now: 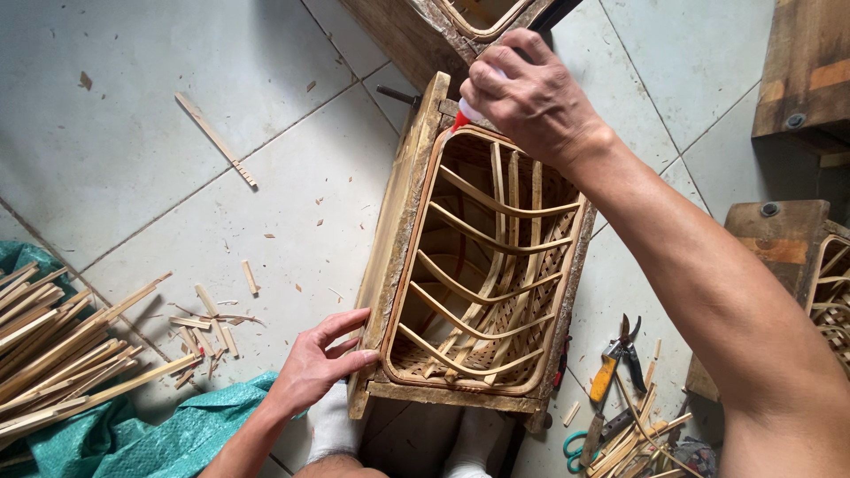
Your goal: The person sits on the floor assembling a bamboo basket frame held in a wooden jig. They insert and press curved bamboo strips into the woven rim, tap strips into place with a hammer, squeeze glue from a bottle along the joints, and use pliers to secure strips, working around the frame.
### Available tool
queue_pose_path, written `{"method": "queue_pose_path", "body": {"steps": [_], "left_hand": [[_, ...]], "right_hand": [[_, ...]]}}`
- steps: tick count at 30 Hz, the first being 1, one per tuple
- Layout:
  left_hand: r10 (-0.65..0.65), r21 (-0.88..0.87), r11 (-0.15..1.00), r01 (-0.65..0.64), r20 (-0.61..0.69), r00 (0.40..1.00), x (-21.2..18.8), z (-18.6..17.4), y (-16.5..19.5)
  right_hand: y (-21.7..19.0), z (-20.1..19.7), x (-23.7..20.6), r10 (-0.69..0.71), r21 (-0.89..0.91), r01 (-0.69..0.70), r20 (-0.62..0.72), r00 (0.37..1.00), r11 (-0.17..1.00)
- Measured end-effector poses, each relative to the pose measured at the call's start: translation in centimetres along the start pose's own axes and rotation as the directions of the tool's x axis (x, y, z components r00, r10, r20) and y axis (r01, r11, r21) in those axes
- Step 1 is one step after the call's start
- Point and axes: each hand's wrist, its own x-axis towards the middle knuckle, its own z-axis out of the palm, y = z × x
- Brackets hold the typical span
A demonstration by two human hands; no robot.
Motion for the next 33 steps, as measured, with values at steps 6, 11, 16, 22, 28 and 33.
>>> {"method": "queue_pose_path", "body": {"steps": [6, 11, 16, 22, 28, 33], "left_hand": [[-0.006, -0.029, 1.000, 0.006, 0.010, 1.000, 0.1, 0.0, 0.0], [-0.020, -0.021, 1.000, 0.020, 0.010, 1.000, 0.1, 0.0, 0.0], [-0.012, -0.016, 1.000, 0.012, 0.009, 1.000, 0.1, 0.0, 0.1], [-0.007, -0.036, 0.999, 0.007, 0.010, 1.000, -0.1, 0.0, 0.0], [-0.057, -0.081, 0.995, 0.057, -0.002, 0.998, -0.2, 0.1, -0.4], [-0.071, -0.088, 0.994, 0.070, -0.007, 0.997, -0.1, 0.1, -0.5]], "right_hand": [[0.6, -0.5, -2.0, 0.085, 0.058, -0.087, 0.024, 0.996, 0.995], [0.3, -0.6, -1.9, 0.090, 0.079, -0.093, 0.038, 0.995, 0.992], [0.2, 0.0, -1.5, 0.088, 0.101, -0.091, 0.033, 0.996, 0.991], [0.8, 0.6, -3.5, 0.154, 0.035, -0.155, 0.024, 0.988, 0.987], [-2.6, -1.9, -10.2, 0.570, 0.321, -0.640, 0.293, 0.768, 0.698], [-6.1, -2.1, -12.1, 0.623, 0.348, -0.722, 0.363, 0.692, 0.599]]}}
